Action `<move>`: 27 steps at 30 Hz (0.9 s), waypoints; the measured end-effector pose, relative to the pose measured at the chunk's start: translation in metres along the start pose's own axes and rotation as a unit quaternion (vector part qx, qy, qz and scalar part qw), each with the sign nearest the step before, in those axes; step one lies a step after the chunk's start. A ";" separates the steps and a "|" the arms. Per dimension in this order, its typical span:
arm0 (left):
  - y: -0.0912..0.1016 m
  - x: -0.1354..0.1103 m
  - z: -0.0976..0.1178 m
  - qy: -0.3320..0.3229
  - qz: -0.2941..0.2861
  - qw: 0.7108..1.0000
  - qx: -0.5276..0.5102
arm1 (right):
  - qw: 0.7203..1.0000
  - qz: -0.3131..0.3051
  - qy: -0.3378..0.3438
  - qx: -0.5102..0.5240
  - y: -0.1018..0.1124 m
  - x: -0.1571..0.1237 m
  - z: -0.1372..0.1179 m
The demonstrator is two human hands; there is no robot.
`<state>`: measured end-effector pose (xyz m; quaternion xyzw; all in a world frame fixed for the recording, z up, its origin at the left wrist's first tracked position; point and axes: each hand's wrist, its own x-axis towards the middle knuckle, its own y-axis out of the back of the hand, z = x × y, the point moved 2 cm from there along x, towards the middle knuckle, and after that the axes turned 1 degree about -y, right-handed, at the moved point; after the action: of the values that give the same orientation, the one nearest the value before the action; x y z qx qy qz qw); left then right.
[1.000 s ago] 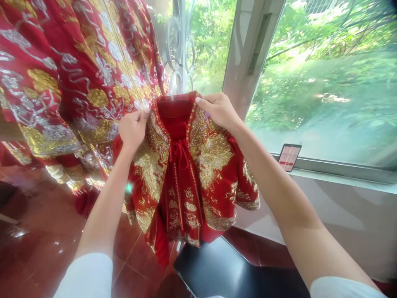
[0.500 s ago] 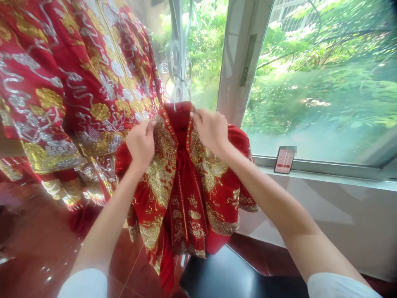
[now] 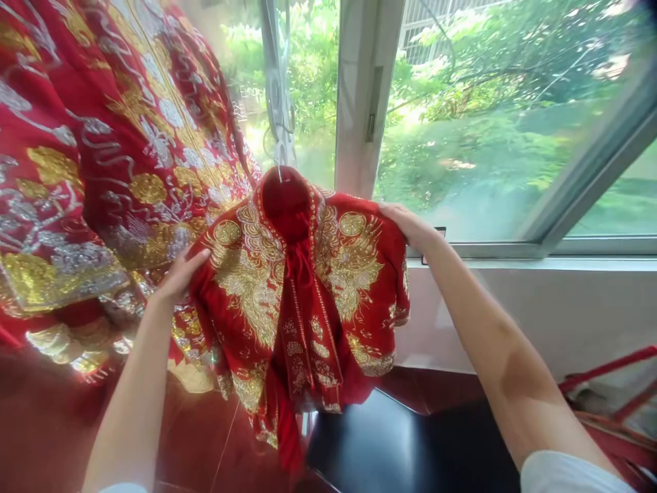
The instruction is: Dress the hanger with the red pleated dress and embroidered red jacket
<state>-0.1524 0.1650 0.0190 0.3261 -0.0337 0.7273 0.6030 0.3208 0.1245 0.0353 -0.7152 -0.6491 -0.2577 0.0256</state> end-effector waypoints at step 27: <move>-0.046 -0.044 0.020 -0.076 0.277 0.934 0.211 | 0.892 0.321 0.181 -0.262 -0.038 -0.015 0.009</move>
<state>-0.0999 0.1311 -0.0039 0.4783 -0.0139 0.8286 0.2907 0.2878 0.1199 0.0104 -0.8064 -0.2768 -0.5213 0.0362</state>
